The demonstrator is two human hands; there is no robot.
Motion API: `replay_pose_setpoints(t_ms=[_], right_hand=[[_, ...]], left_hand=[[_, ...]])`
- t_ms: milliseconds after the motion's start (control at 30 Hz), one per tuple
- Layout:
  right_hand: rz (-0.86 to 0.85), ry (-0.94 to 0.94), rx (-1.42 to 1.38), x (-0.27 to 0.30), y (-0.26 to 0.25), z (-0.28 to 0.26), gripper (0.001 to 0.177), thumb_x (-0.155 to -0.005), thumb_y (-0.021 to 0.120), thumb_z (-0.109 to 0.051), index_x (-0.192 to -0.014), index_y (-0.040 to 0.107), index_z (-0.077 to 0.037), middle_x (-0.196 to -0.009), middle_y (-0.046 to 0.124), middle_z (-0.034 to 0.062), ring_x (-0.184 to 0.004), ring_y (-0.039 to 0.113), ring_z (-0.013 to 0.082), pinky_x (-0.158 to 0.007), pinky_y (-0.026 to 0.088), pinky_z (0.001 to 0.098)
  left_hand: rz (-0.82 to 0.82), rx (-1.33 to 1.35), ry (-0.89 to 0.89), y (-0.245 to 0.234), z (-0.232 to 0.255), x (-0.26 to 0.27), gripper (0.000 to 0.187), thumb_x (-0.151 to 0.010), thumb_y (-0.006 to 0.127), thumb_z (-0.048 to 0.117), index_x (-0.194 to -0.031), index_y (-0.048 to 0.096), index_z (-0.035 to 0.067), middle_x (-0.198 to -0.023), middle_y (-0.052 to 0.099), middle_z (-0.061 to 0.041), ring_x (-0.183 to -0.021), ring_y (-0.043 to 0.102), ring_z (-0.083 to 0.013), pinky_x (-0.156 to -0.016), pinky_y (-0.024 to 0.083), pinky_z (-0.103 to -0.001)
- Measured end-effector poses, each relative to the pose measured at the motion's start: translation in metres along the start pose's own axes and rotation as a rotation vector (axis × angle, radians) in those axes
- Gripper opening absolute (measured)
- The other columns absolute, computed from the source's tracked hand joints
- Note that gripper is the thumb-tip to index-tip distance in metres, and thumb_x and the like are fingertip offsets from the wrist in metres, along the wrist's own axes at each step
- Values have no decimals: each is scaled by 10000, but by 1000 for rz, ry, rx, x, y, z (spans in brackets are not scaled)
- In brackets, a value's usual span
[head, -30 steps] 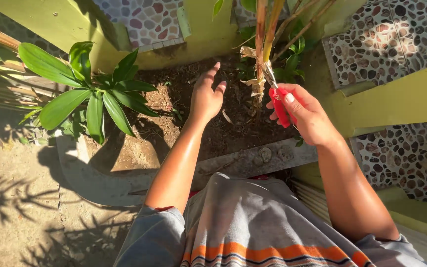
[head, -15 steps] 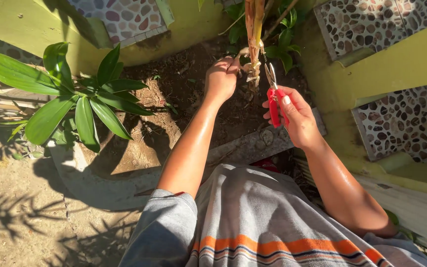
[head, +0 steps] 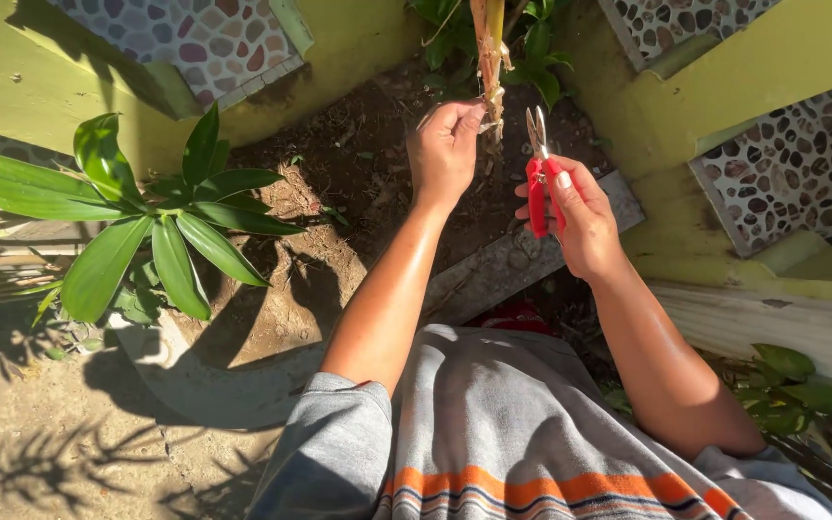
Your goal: Pruning various garden plants using handheld garden shears.
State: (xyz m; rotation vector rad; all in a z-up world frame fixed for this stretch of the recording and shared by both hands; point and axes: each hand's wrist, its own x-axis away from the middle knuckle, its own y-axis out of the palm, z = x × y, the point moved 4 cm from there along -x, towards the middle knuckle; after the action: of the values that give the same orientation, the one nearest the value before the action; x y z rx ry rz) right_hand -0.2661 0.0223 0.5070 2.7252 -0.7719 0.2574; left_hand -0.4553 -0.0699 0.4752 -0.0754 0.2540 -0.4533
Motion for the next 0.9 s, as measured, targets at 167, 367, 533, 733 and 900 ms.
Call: replay_pose_setpoints(t_ms=[167,367,533,733,900], right_hand=[[39,-11,1,10,-8,14,429,-1114,440,-400,-1414,500,-99,-1186,687,114,-926,691,197,-741,534,324],[94,-10,10,16,-6,15,446,-1113,432,-408,-1436,492,-105,-1196,686,112,-926,694,196,-754,553,321],[120,2,8,19,-2,16,447,-1112,440,-410,-1438,494,-109,-1197,683,116,-925,698,202,-747,552,319],[122,8,26,28,5,18,447,-1111,451,-412,-1434,492,-106,-1204,678,119,-923,694,201,-739,540,317],[144,22,21,39,1,28,456,-1116,462,-416,-1450,488,-106,-1226,671,117,-956,693,204,-788,556,322]], left_hand=[[-122,-64,-174,5,-80,55,87,-987,667,103,-1017,728,49,-907,760,-47,-833,697,-133,-777,568,-293],[-345,-303,-231,-1,-32,46,380,-824,788,283,-1094,670,42,-1007,694,-81,-773,712,-177,-705,568,-323],[-24,-434,-165,6,32,2,645,-829,674,708,-946,673,74,-887,712,-51,-778,730,-195,-704,583,-343],[52,-640,9,13,47,-18,542,-959,485,617,-839,714,140,-929,712,-42,-811,725,-252,-634,577,-401],[10,-900,195,11,37,-4,549,-1061,391,508,-874,693,89,-1083,700,-105,-986,708,-326,-663,630,-418]])
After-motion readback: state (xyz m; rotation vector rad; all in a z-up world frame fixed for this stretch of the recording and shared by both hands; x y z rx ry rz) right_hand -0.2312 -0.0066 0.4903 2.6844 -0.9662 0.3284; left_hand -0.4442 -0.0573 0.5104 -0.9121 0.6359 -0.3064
